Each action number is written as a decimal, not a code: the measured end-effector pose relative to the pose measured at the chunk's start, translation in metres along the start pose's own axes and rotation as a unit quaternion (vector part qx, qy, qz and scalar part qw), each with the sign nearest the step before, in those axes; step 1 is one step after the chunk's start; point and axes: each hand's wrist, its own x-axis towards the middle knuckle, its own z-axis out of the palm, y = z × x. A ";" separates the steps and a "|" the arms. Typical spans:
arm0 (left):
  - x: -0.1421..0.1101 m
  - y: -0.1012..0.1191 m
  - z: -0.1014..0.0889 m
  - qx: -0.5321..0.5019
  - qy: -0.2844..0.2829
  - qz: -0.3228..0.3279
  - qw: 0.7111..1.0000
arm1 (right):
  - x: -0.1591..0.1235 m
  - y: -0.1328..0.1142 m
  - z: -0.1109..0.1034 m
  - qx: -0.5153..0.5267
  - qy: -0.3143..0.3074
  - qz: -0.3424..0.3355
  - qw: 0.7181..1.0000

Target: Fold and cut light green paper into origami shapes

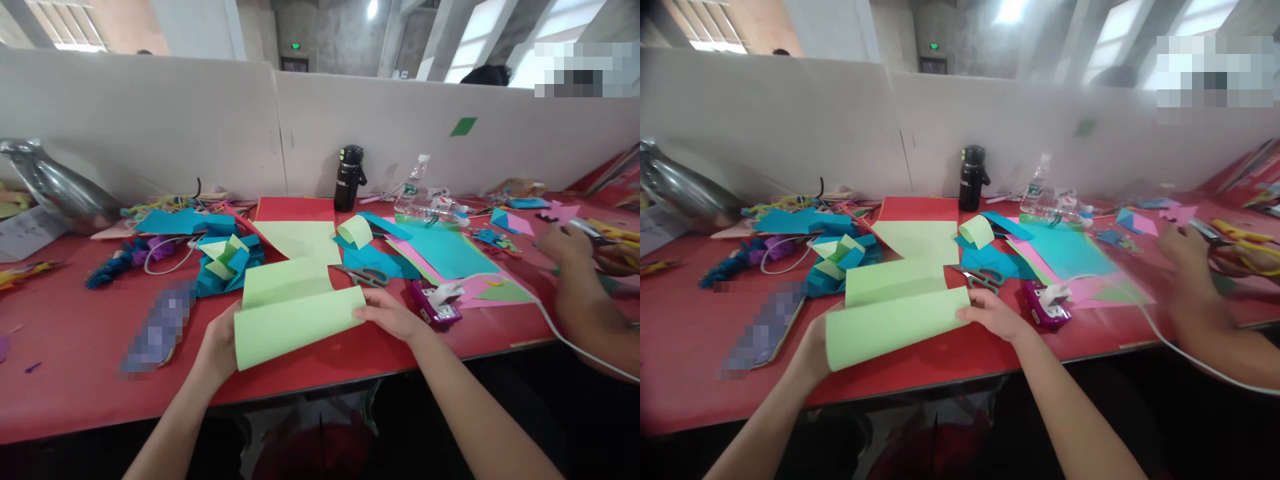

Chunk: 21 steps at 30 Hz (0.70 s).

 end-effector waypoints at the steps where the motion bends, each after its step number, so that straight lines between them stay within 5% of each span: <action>1: -0.001 0.001 0.000 -0.001 -0.018 0.012 1.000 | 0.003 0.003 0.001 0.018 0.029 -0.007 0.999; 8: -0.001 0.002 -0.001 0.041 -0.066 0.065 0.995 | 0.019 0.017 0.015 0.047 0.216 -0.076 0.972; 21: -0.001 -0.001 0.004 -0.023 -0.102 0.019 0.994 | 0.016 0.014 0.028 0.006 0.211 -0.043 0.976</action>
